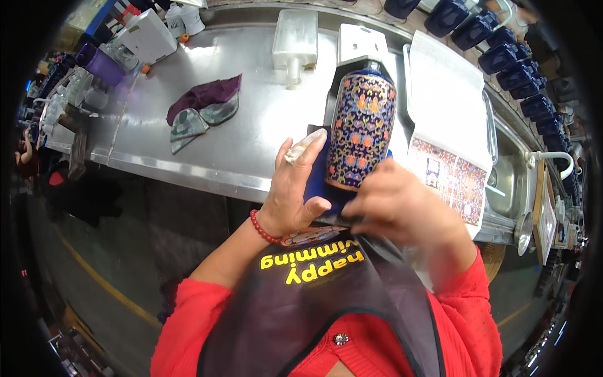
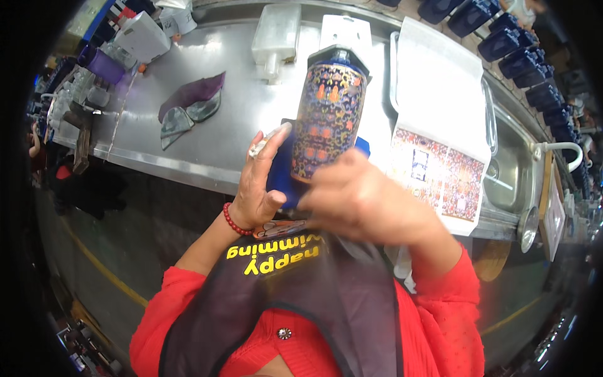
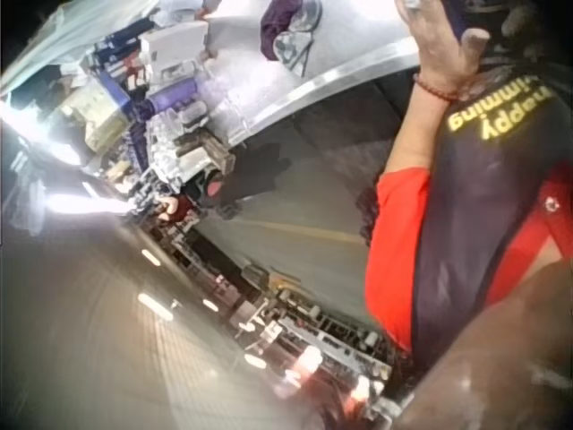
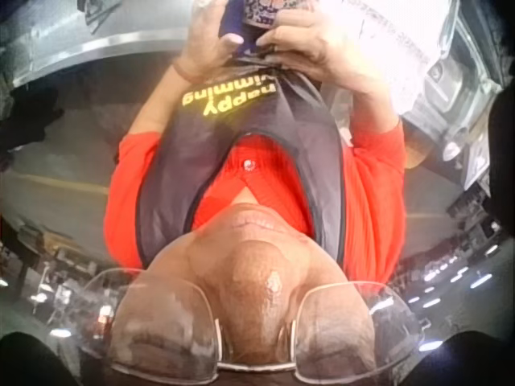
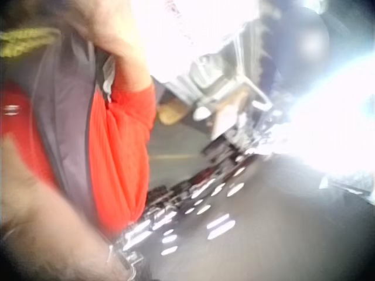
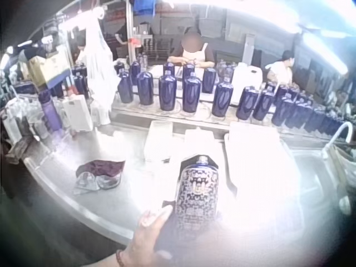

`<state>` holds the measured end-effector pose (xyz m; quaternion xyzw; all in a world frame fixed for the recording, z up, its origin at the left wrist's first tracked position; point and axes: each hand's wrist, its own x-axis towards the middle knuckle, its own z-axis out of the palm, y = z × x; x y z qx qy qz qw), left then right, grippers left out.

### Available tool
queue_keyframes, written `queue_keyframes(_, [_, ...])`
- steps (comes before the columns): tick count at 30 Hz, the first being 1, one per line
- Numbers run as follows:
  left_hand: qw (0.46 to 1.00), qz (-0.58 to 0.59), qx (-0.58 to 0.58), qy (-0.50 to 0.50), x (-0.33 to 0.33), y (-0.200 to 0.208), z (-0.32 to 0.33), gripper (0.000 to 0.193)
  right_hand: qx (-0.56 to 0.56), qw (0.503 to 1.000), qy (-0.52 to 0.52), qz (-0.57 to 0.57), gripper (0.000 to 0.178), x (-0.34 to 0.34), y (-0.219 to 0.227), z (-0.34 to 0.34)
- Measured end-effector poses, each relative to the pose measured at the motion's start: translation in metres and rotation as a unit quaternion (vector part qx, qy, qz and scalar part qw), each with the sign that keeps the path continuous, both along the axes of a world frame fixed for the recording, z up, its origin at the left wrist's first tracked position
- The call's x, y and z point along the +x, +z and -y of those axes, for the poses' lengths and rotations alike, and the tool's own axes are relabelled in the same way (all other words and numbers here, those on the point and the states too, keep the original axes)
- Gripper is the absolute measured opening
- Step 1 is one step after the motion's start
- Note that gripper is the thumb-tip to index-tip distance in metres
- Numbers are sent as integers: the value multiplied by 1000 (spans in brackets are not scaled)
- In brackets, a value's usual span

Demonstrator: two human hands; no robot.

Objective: The person applies decorative stickers to a blue ceramic bottle, smoothing each with a black squeegee tool. They rotate the bottle to align and press multiple stickers, then place the finished bottle on a nearby rack.

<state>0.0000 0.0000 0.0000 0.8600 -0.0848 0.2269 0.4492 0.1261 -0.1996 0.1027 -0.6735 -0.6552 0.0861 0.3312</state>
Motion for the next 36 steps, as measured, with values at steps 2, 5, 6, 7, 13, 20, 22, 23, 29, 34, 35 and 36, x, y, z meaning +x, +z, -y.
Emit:
queue_keyframes(2, [1000,12,-1,-4,-3,-4,4,96,70,986,-148,4,36,17,-7,6])
queue_keyframes(5, [995,33,91,5,-10,-3,9,95,177,958,-139,176,30,4,-24,6])
queue_keyframes(6, [993,40,109,3,-11,-2,8,94,158,977,-87,116,26,-11,-29,8])
queue_keyframes(7, [993,44,108,9,-12,-3,11,94,68,994,-41,73,29,-20,-24,21])
queue_keyframes(13, [984,54,164,46,-13,-8,26,96,148,961,-232,-43,35,-10,-38,36])
queue_keyframes(20, [976,52,204,50,-13,-2,33,86,167,956,-235,-58,31,-15,-51,35])
queue_keyframes(22, [974,52,213,58,-18,0,33,83,158,955,-242,-67,33,-17,-50,36])
queue_keyframes(23, [973,48,218,62,-20,1,32,81,156,954,-246,-75,34,-18,-51,36])
queue_keyframes(29, [971,49,226,55,-17,-1,38,81,156,952,-252,-83,31,-17,-53,38])
queue_keyframes(34, [981,63,176,59,-23,-4,33,85,166,953,-243,-76,26,-14,-55,38])
queue_keyframes(35, [979,51,186,60,-24,-5,34,85,165,953,-242,-80,26,-13,-56,37])
queue_keyframes(36, [977,49,195,64,-25,-5,34,85,166,952,-245,-82,26,-13,-56,38])
